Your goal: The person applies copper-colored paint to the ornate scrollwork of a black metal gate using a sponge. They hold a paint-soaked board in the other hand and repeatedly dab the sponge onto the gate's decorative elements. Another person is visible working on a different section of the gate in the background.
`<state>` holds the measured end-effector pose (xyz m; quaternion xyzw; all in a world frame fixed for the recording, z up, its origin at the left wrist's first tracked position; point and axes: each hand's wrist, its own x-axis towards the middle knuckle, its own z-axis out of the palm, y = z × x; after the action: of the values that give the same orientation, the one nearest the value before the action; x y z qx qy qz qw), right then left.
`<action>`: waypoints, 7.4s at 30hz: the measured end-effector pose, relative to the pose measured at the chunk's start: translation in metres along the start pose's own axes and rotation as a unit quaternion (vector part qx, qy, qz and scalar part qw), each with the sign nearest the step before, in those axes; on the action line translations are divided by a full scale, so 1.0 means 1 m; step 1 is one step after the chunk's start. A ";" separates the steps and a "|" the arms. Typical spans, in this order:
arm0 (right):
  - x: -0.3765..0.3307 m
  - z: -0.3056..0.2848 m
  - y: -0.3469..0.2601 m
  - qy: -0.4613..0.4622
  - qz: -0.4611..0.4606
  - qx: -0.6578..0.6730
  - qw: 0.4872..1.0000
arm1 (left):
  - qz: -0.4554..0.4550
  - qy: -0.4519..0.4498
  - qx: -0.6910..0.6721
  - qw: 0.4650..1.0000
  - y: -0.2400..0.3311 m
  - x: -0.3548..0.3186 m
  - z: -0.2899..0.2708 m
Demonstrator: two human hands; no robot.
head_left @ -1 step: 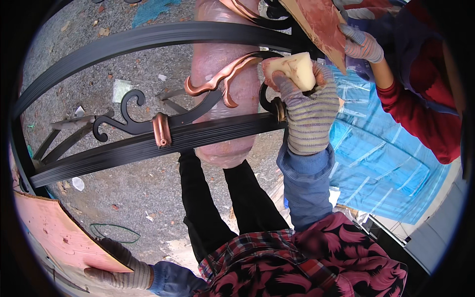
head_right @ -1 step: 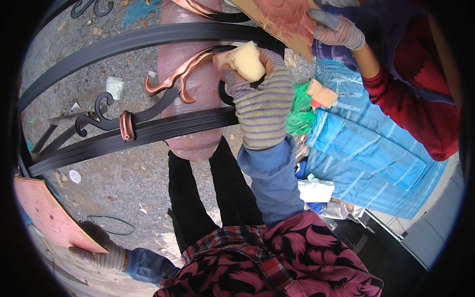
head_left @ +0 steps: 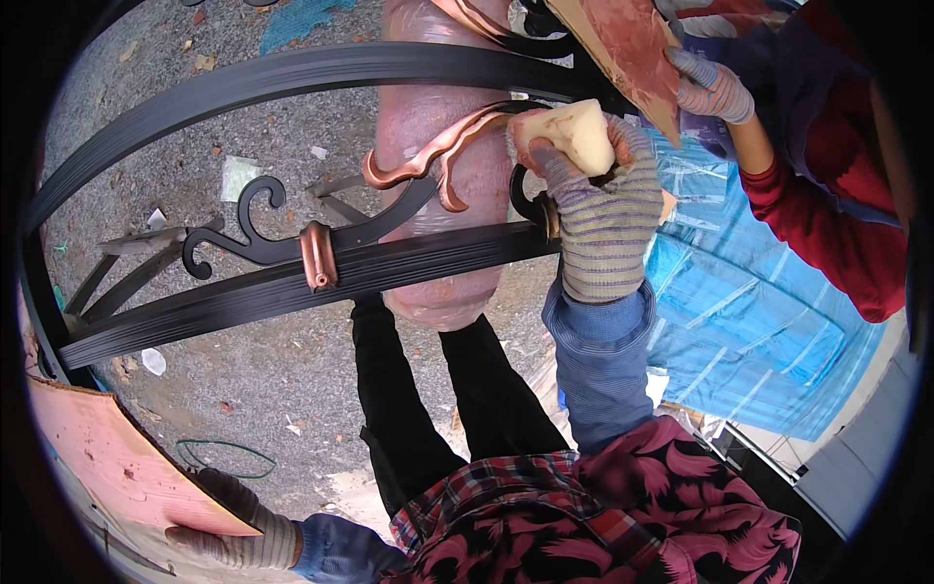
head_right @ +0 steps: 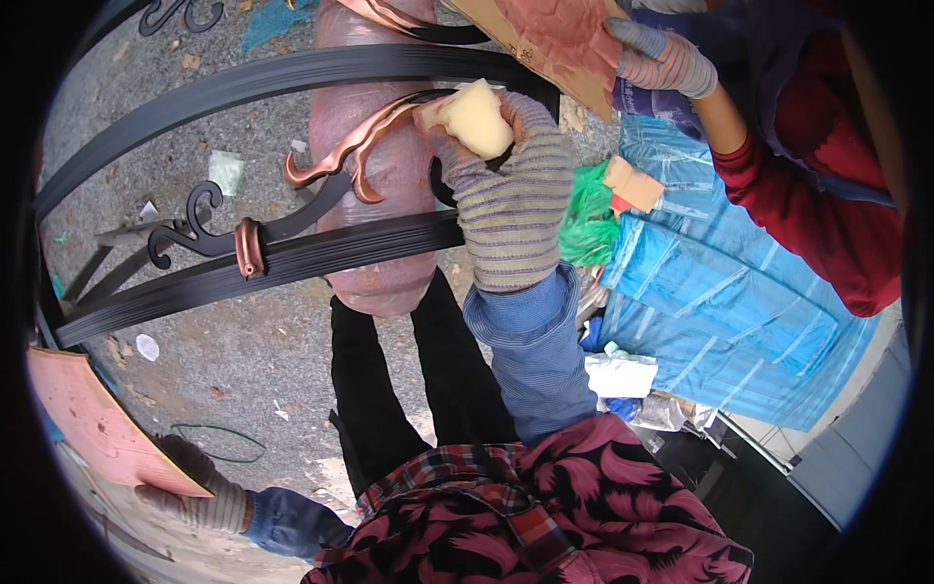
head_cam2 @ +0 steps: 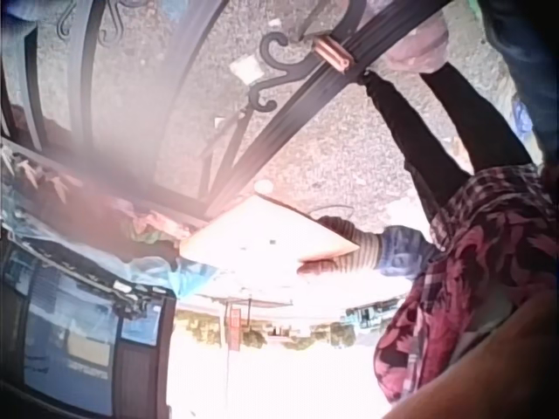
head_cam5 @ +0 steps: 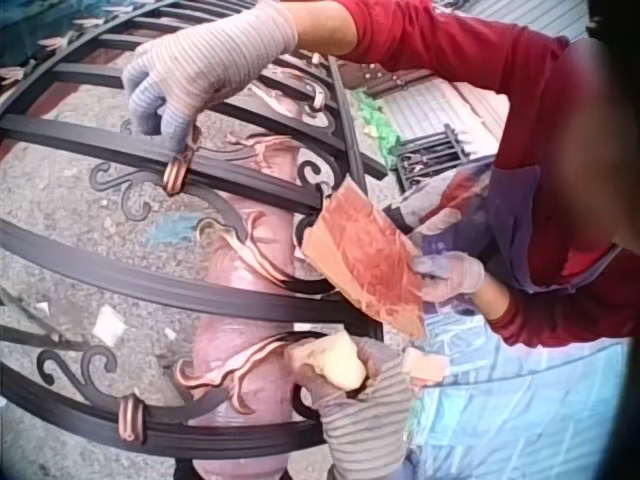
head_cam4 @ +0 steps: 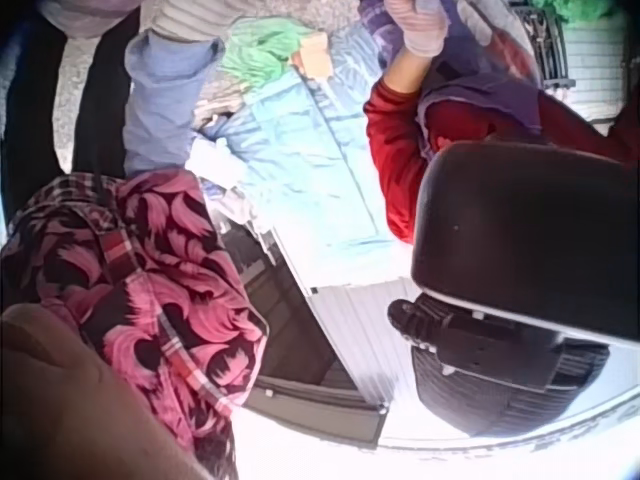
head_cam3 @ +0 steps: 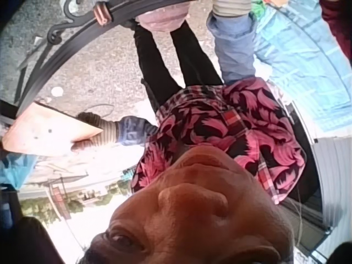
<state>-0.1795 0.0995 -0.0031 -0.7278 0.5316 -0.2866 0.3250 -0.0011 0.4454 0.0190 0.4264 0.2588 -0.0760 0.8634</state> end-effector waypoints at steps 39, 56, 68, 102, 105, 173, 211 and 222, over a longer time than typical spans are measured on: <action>-0.001 0.021 -0.016 -0.091 -0.112 -0.168 0.975 | 0.138 0.059 0.188 0.971 0.014 0.007 -0.022; -0.005 -0.017 -0.045 -0.033 0.071 -0.042 0.996 | 0.205 0.056 0.283 0.935 0.007 0.009 -0.033; -0.014 -0.026 -0.058 -0.054 0.178 0.131 0.974 | 0.151 0.120 0.067 0.979 0.023 -0.024 0.031; -0.033 0.062 -0.044 0.324 0.294 0.121 0.891 | -0.006 -0.073 0.202 0.977 0.059 0.133 0.144; -0.035 0.066 -0.055 0.350 0.336 0.176 0.857 | -0.031 -0.060 0.204 0.977 0.059 0.134 0.151; -0.034 -0.050 -0.084 -0.023 0.222 0.182 0.958 | -0.022 -0.187 0.026 0.982 0.095 0.086 0.088; 0.035 -0.085 -0.033 -0.410 -0.347 -0.220 0.814 | 0.031 0.209 0.155 0.965 -0.090 -0.306 -0.103; 0.035 -0.058 -0.028 -0.445 -0.481 -0.283 0.700 | 0.021 0.261 0.124 0.957 -0.140 -0.311 -0.063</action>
<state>-0.1984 0.0621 0.0574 -0.9849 -0.0415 0.1175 0.1201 -0.3399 0.3791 0.0488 0.5402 0.4546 0.0249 0.7078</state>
